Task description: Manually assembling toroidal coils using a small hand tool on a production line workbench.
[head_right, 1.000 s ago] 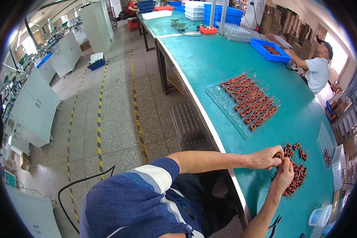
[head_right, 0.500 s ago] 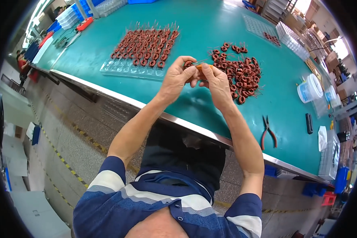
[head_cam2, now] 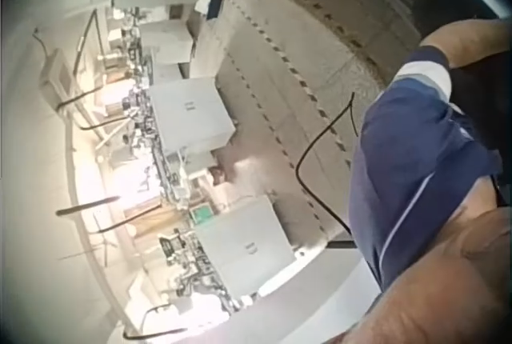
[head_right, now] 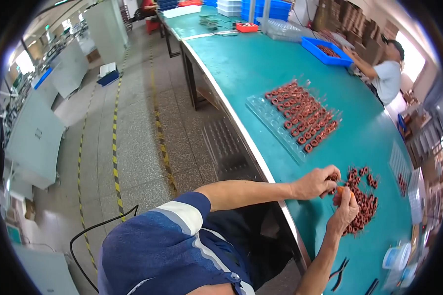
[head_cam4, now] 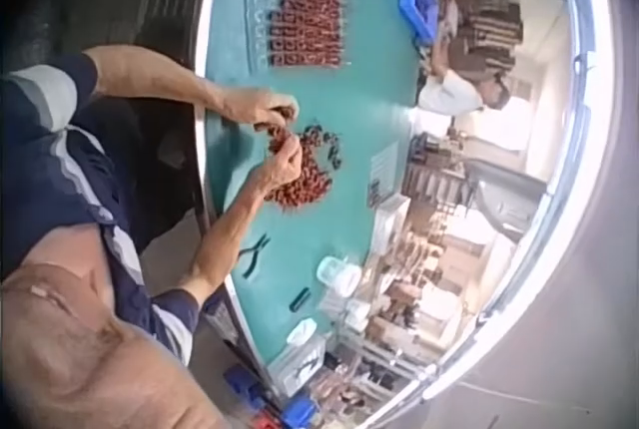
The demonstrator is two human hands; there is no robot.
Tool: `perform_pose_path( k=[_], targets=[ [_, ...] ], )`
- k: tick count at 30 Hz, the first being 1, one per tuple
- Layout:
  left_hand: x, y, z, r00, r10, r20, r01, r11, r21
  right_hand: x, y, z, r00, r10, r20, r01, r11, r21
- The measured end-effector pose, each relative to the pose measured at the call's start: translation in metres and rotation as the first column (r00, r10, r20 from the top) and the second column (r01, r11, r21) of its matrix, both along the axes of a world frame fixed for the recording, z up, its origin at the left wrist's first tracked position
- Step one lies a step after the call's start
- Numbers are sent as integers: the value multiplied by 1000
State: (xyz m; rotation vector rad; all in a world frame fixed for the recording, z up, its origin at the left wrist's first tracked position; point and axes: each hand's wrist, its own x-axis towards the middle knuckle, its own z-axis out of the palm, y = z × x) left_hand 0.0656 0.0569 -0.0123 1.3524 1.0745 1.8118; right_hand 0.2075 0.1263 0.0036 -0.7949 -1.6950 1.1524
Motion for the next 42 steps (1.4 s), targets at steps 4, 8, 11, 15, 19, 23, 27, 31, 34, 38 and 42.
perform_pose_path(
  k=[4,8,11,15,19,23,27,31,34,38,42],
  targets=[
    [-9,-7,1,999,0,-47,0,1000,5,-11,-2,0,990,71,-125,-88,987,-137],
    [-14,-1,1,998,-28,-53,28,1000,3,-11,10,-3,987,123,-106,-139,977,-163],
    [-14,7,-1,993,-29,-117,24,999,-38,-9,9,-4,994,97,-59,-102,990,-93],
    [-14,6,1,989,-13,-148,7,999,-39,-11,1,0,1000,-17,3,17,999,46],
    [-12,0,4,995,-69,-72,73,996,43,-7,10,-3,997,40,-61,-45,995,-84],
    [-15,3,5,979,-196,62,199,979,-44,-6,13,-9,999,-43,-10,44,989,142],
    [-20,-4,16,958,-260,123,279,943,-183,-7,6,-4,998,61,34,-66,985,162],
    [-22,4,16,979,-200,-37,186,955,-230,-2,9,-2,987,160,22,-161,986,52],
    [-21,3,17,973,-166,-160,158,985,-64,-2,8,4,960,220,-173,-258,935,-243],
    [-24,-1,15,954,-243,-177,242,970,-26,0,5,9,978,184,-100,-199,964,-177],
    [-8,3,5,986,-169,11,169,985,-20,-4,9,-1,987,150,-58,-155,982,-107]
  ],
)
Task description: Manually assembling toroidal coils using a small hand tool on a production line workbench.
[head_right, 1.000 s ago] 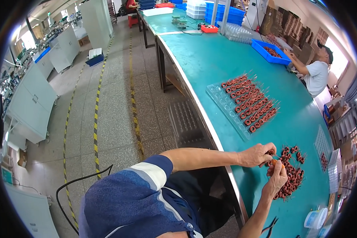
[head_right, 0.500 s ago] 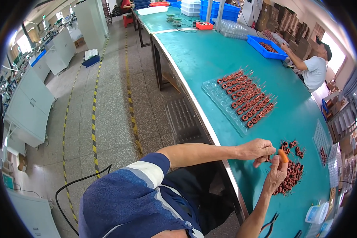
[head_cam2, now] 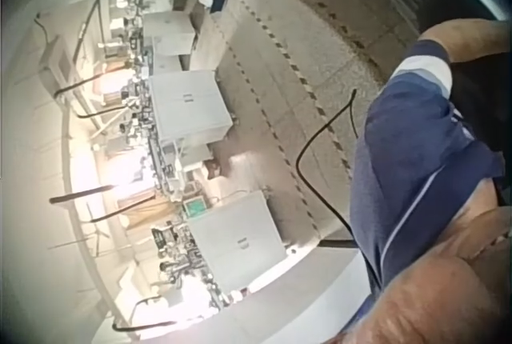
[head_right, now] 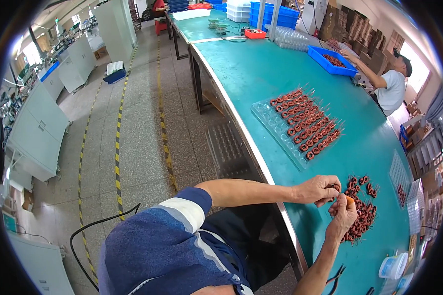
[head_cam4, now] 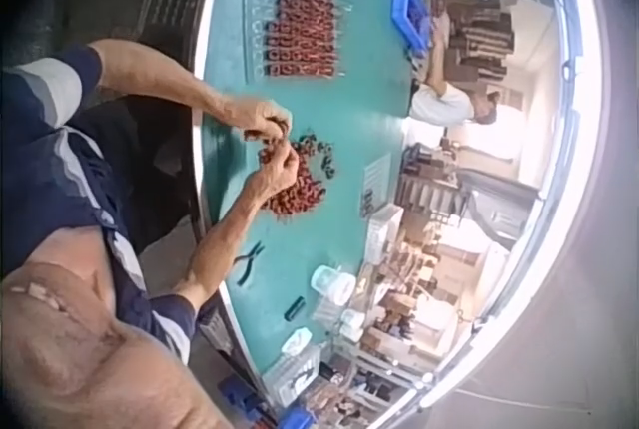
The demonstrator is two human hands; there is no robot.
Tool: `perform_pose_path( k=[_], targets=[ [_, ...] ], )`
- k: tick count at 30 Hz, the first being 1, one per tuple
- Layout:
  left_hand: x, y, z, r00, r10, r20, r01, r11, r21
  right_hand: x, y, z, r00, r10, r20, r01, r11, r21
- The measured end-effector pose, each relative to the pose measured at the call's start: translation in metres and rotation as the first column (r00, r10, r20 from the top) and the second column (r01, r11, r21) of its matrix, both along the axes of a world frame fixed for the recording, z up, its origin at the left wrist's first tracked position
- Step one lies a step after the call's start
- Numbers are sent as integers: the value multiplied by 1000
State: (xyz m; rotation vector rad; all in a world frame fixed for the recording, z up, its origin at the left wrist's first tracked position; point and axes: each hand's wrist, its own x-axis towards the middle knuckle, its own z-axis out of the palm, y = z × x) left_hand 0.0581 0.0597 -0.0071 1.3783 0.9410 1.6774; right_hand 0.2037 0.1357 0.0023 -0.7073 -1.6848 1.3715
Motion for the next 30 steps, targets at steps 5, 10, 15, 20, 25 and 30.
perform_pose_path(
  k=[5,10,15,20,25,30],
  targets=[
    [5,2,2,956,-54,288,73,996,-56,2,6,-2,973,97,-211,-144,966,-217],
    [5,3,12,845,-167,508,254,961,-106,-5,1,-3,959,38,-280,-86,984,-158],
    [16,6,10,683,-147,715,363,918,-158,-4,9,-10,946,13,-324,-111,951,-287],
    [6,11,11,861,-78,503,184,969,-164,-4,-4,7,974,-168,-152,128,961,-245],
    [2,26,7,983,181,-4,-181,983,-5,-4,-2,3,979,-104,-174,42,943,-332],
    [-4,20,21,829,228,-511,-160,972,174,8,19,-4,949,52,-310,-189,882,-432]
  ],
)
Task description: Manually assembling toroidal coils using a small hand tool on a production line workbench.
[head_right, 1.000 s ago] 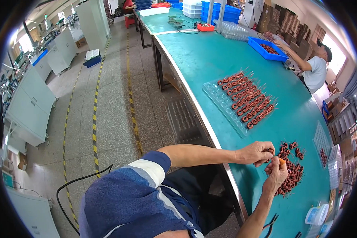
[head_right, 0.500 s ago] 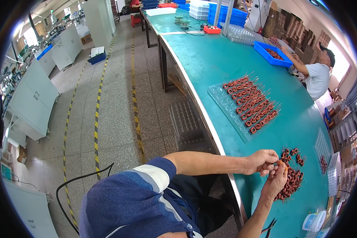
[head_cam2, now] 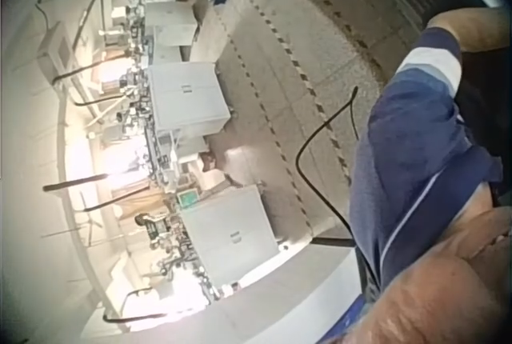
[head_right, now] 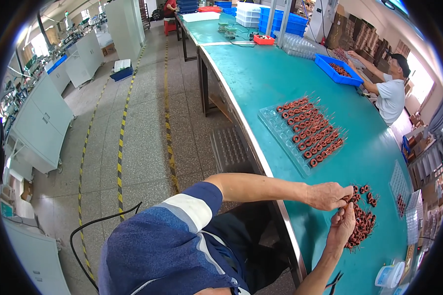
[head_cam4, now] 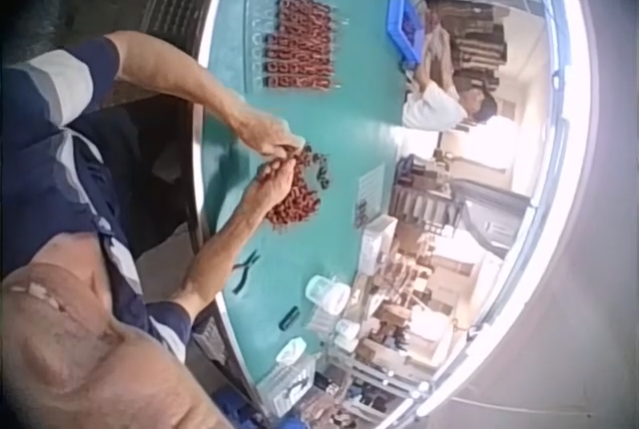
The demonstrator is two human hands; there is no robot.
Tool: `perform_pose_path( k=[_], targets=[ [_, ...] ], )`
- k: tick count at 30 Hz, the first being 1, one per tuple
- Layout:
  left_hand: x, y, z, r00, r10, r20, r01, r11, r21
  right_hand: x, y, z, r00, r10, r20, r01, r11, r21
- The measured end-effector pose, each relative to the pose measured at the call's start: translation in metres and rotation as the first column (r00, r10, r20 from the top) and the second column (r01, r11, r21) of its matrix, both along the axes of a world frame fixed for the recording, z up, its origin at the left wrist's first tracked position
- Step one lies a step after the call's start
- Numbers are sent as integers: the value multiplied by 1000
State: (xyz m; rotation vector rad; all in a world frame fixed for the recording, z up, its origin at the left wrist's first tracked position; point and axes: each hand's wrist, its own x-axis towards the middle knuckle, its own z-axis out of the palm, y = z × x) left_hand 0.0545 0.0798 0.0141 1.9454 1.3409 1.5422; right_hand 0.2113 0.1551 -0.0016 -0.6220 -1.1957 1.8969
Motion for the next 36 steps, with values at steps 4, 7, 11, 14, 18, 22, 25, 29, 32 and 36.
perform_pose_path(
  k=[4,7,11,14,18,22,25,29,32,36],
  targets=[
    [-14,-4,5,972,-147,-186,131,987,-95,-4,-6,7,991,129,-30,-132,981,-139],
    [-18,-12,22,940,-213,-266,154,962,-224,4,8,-7,989,147,11,-145,982,-118],
    [-22,-18,29,914,-209,-347,106,950,-293,-3,-7,1,991,-37,131,24,995,96],
    [-17,-19,20,936,-149,-318,64,963,-260,-5,-23,9,941,-265,211,131,859,496],
    [2,-27,8,923,-187,337,257,950,-178,-6,-28,12,973,-228,28,197,890,411],
    [24,-19,-15,615,-295,731,379,924,53,-3,-25,4,976,-215,12,191,887,421],
    [26,-7,-16,848,-153,507,268,949,-163,6,-24,5,899,-405,169,250,789,561],
    [11,-9,-16,727,-187,661,349,929,-120,-5,-22,13,928,-286,239,128,846,518],
    [-10,-28,-25,641,-131,756,346,929,-133,-31,-33,21,948,-198,248,46,859,510],
    [-3,-19,-20,681,-176,711,439,875,-205,-12,-25,9,965,-193,180,83,869,488]
  ],
)
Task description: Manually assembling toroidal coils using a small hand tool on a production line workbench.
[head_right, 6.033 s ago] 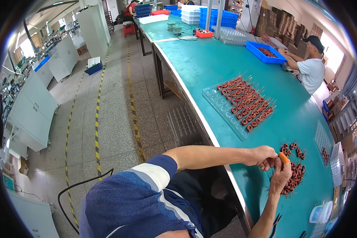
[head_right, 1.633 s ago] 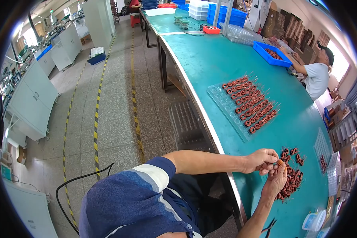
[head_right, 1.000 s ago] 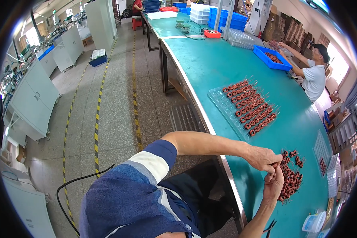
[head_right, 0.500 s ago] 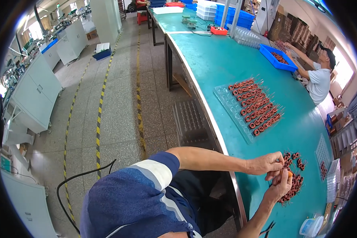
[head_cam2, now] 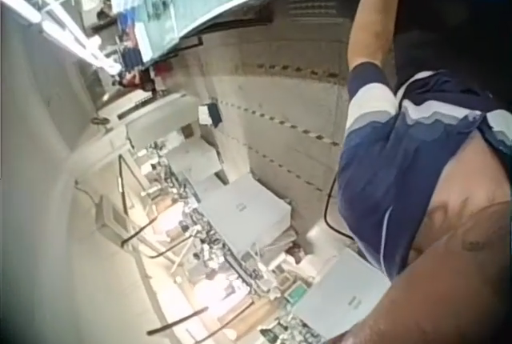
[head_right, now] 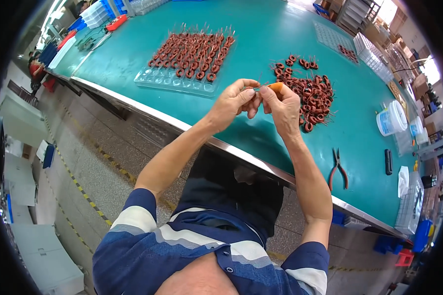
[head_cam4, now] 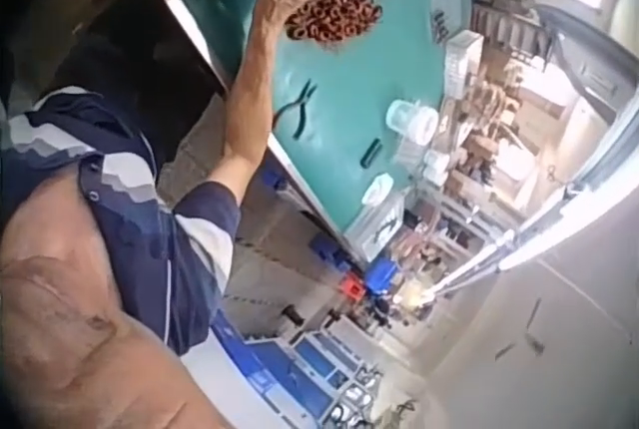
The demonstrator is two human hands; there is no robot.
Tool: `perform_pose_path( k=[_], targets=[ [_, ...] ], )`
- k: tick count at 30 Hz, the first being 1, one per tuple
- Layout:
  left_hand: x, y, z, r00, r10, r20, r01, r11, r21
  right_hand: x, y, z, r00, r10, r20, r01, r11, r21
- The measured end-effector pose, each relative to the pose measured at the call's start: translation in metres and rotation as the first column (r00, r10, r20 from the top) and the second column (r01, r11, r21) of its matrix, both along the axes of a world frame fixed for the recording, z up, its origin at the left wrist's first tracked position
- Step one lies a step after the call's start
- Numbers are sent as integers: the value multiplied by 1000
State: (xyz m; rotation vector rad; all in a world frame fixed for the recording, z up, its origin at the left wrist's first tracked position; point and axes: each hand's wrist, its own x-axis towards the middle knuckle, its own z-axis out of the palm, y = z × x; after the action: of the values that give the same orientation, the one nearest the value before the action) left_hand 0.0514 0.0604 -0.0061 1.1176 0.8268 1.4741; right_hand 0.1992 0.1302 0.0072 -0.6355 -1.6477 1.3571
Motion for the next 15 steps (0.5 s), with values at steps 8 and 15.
perform_pose_path(
  k=[8,15],
  targets=[
    [0,-7,1,999,49,15,-47,997,-63,6,-12,3,992,-120,-30,121,991,49],
    [-2,-12,6,949,59,-310,-61,998,3,2,-13,7,989,-82,124,56,977,205]
  ],
)
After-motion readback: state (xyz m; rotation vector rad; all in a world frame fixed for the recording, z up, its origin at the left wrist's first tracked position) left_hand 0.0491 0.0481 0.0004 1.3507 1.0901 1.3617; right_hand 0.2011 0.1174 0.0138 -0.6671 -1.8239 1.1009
